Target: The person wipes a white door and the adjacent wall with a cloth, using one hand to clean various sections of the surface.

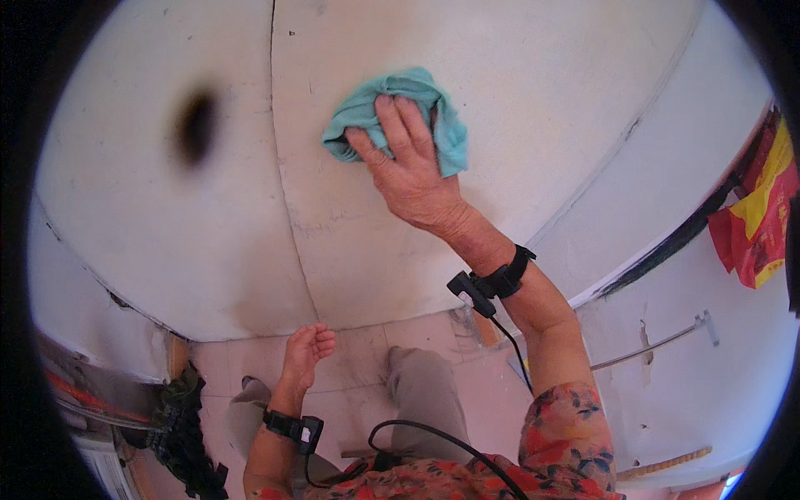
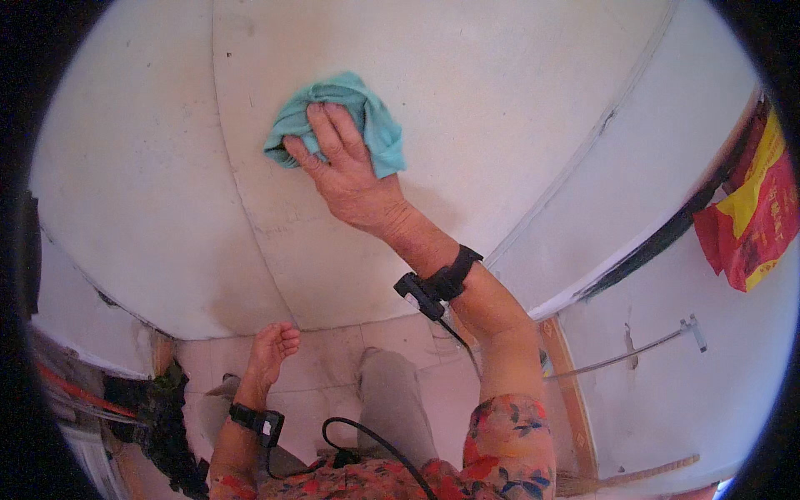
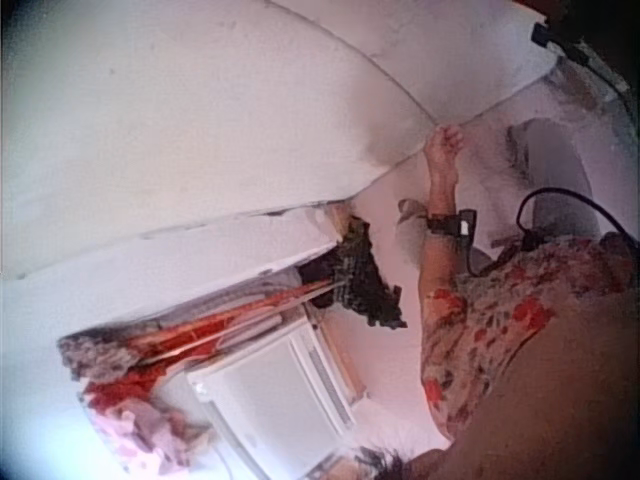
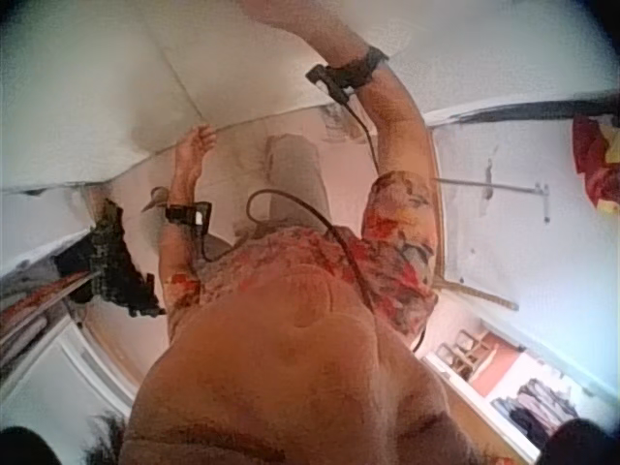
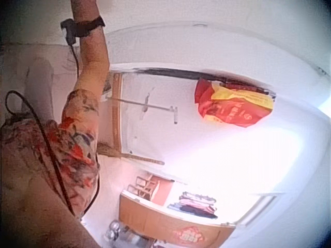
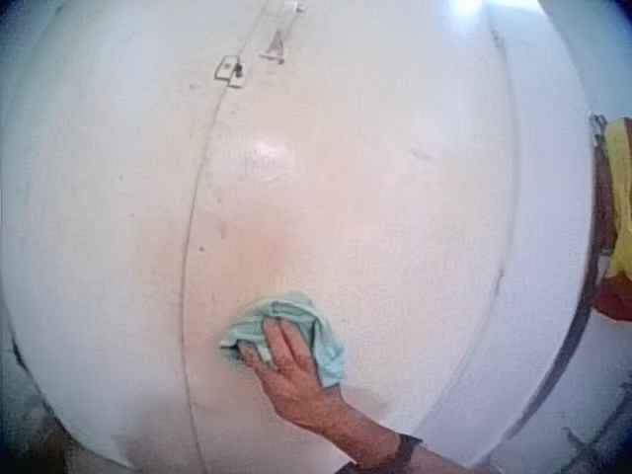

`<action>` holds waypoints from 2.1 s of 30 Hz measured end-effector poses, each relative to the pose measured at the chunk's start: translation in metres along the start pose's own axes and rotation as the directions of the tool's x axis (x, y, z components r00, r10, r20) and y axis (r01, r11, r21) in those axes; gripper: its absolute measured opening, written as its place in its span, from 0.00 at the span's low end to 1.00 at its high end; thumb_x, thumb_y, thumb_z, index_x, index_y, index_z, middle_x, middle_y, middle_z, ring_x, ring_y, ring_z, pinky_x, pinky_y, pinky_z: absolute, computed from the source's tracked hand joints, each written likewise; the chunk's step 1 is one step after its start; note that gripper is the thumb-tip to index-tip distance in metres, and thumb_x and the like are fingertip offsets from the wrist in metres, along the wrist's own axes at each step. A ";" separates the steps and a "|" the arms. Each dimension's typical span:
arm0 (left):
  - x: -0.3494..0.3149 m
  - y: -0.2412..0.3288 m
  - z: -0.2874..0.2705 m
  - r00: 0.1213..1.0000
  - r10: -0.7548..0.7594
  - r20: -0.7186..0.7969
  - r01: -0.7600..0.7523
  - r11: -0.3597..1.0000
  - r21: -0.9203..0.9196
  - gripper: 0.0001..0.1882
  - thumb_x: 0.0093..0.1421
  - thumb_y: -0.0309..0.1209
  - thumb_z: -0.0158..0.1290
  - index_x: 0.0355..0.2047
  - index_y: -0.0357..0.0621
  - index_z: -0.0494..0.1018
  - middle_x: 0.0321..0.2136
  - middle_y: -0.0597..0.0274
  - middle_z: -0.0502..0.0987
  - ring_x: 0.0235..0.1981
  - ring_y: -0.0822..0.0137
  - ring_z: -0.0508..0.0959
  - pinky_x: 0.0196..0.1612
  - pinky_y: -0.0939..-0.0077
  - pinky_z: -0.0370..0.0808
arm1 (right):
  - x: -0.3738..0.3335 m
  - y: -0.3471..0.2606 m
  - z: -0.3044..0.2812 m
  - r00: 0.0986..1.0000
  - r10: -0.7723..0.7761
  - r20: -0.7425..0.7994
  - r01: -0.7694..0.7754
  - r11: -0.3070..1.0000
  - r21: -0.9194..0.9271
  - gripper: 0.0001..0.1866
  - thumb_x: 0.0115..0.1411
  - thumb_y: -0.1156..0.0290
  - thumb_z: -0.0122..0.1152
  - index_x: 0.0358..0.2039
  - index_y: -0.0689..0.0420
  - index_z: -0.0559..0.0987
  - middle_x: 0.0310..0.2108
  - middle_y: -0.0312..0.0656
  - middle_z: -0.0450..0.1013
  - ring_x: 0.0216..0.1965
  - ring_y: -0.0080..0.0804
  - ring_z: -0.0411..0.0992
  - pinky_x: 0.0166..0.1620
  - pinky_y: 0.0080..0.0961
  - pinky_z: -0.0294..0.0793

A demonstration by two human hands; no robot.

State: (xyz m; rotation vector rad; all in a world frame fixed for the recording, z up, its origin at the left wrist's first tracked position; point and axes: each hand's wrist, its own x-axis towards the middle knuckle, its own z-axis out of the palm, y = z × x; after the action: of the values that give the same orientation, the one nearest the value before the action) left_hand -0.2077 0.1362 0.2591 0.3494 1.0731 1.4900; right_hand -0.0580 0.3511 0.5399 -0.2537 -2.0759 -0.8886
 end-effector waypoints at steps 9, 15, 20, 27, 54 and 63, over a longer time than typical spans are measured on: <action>-0.026 0.015 0.003 0.999 0.026 -0.026 -0.026 1.000 -0.001 0.15 0.61 0.38 0.44 0.39 0.39 0.70 0.30 0.58 0.76 0.28 0.68 0.76 0.35 0.76 0.74 | -0.074 0.152 -0.022 0.767 0.536 -0.352 -0.617 0.766 -0.178 0.33 0.50 0.72 0.50 0.58 0.61 0.57 0.59 0.61 0.45 0.60 0.56 0.43 0.61 0.45 0.42; -0.032 0.021 0.003 0.999 0.041 -0.020 -0.041 0.999 -0.003 0.15 0.62 0.37 0.44 0.39 0.38 0.70 0.30 0.59 0.76 0.28 0.69 0.76 0.35 0.76 0.74 | -0.188 0.135 -0.001 0.062 0.963 -0.261 -0.941 0.144 0.307 0.31 0.54 0.70 0.42 0.59 0.65 0.53 0.56 0.57 0.57 0.56 0.49 0.56 0.58 0.33 0.52; -0.030 0.019 0.005 1.000 0.015 -0.011 -0.015 0.999 0.045 0.14 0.62 0.36 0.43 0.39 0.38 0.70 0.29 0.59 0.76 0.29 0.71 0.75 0.34 0.77 0.73 | -0.204 0.081 0.026 0.048 0.980 -0.194 -0.933 0.113 0.342 0.32 0.54 0.70 0.42 0.60 0.65 0.52 0.56 0.59 0.54 0.56 0.51 0.54 0.58 0.37 0.50; -0.024 0.016 0.007 1.000 0.023 0.021 -0.024 0.999 0.039 0.14 0.62 0.37 0.42 0.40 0.38 0.69 0.31 0.60 0.76 0.29 0.71 0.76 0.35 0.77 0.72 | -0.058 0.037 0.010 0.717 0.642 -0.272 -0.643 0.760 0.097 0.29 0.51 0.72 0.47 0.55 0.67 0.60 0.59 0.62 0.45 0.60 0.58 0.42 0.61 0.47 0.41; -0.013 0.015 0.014 0.999 0.043 0.019 -0.043 0.998 0.039 0.16 0.61 0.39 0.45 0.40 0.39 0.69 0.33 0.57 0.76 0.30 0.68 0.76 0.37 0.74 0.74 | -0.005 -0.097 0.049 0.996 -0.091 0.008 0.088 0.979 0.186 0.22 0.49 0.69 0.52 0.48 0.42 0.72 0.55 0.46 0.60 0.58 0.42 0.55 0.59 0.51 0.50; -0.029 0.027 0.011 0.999 0.047 -0.016 -0.046 0.997 0.058 0.16 0.61 0.39 0.45 0.40 0.38 0.69 0.32 0.55 0.76 0.30 0.66 0.76 0.37 0.73 0.75 | -0.138 0.020 0.030 0.839 0.537 -0.086 -0.544 0.822 -0.168 0.31 0.50 0.68 0.53 0.56 0.56 0.61 0.59 0.63 0.46 0.58 0.60 0.48 0.60 0.54 0.44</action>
State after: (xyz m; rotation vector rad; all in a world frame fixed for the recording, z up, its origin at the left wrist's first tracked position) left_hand -0.2090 0.1177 0.2956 0.4049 1.1300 1.5075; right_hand 0.0185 0.4041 0.4315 -0.8782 -1.7403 -0.7188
